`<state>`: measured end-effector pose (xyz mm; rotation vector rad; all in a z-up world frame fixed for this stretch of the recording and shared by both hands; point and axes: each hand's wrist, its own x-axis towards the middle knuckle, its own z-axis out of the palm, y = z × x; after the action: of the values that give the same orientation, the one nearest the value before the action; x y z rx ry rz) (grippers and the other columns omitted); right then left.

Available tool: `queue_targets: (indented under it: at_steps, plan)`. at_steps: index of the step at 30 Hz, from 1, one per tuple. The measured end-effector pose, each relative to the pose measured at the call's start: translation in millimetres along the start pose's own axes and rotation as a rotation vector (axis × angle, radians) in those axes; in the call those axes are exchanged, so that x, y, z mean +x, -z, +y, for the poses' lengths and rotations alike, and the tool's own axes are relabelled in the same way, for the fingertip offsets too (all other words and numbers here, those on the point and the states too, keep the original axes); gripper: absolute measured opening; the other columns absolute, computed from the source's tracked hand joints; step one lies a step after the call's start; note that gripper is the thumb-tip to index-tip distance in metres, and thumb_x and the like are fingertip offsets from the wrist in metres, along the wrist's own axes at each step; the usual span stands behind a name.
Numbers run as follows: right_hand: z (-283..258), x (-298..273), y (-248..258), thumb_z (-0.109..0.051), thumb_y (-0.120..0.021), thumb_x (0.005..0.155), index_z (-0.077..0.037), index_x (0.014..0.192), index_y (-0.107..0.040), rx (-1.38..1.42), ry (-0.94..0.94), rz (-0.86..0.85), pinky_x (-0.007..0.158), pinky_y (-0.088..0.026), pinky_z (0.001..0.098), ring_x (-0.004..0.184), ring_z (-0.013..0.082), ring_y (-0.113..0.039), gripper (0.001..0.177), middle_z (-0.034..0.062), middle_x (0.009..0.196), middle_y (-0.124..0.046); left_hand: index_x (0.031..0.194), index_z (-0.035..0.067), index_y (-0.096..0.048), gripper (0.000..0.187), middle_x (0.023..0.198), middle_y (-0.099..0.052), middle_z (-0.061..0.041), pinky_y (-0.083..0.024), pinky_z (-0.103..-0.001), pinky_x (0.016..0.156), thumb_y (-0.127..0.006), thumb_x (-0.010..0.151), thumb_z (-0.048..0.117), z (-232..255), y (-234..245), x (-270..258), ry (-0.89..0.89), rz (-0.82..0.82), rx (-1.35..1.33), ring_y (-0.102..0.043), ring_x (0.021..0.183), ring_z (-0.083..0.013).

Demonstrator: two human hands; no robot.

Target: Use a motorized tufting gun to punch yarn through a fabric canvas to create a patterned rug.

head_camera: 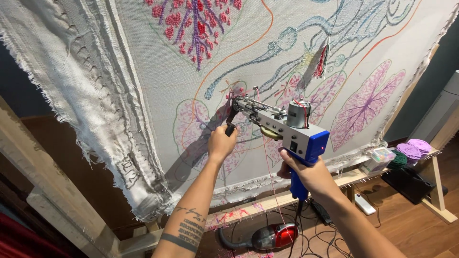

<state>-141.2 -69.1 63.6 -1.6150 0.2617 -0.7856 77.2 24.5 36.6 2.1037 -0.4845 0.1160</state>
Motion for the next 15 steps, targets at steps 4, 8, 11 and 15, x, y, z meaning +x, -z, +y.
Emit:
queue_targets:
  at_steps: [4,8,11,15]
  plan:
    - [13,8,-13,-0.019,-0.067,0.083,-0.001,0.066,-0.056,0.104,-0.029,0.026,0.040,-0.045,0.0328,0.037,0.0220,-0.053,0.027,0.0134,0.047,-0.050,0.084,0.012,-0.068,0.027,0.072,-0.067,-0.013,-0.050,-0.039,0.069,-0.053,0.078,0.034,-2,-4,7,-0.005,0.012,-0.018,-0.065,0.082,-0.0346]
    - [13,11,-22,-0.011,-0.066,0.081,-0.001,0.066,-0.054,0.151,0.018,0.038,0.037,-0.041,0.0287,0.033,0.0173,-0.047,0.022,0.0083,0.044,-0.045,0.080,0.013,-0.067,0.030,0.070,-0.066,-0.013,-0.050,-0.039,0.067,-0.053,0.079,0.039,-13,-14,19,0.002,0.007,-0.059,-0.065,0.080,-0.0340]
    - [12,12,-24,-0.005,-0.065,0.078,0.000,0.065,-0.059,0.068,0.049,0.030,0.037,-0.040,0.0274,0.030,0.0176,-0.047,0.015,0.0093,0.040,-0.045,0.077,0.013,-0.067,0.033,0.068,-0.065,-0.012,-0.049,-0.038,0.065,-0.054,0.079,0.043,-19,-19,29,0.012,-0.003,-0.074,-0.066,0.076,-0.0326]
    - [16,21,-23,0.005,-0.061,0.073,0.004,0.072,-0.062,0.027,0.084,0.014,0.038,-0.039,0.0270,0.029,0.0177,-0.045,0.002,0.0093,0.038,-0.043,0.075,0.012,-0.065,0.034,0.065,-0.064,-0.011,-0.049,-0.036,0.063,-0.054,0.081,0.044,-19,-19,36,0.012,0.000,-0.098,-0.066,0.072,-0.0303]
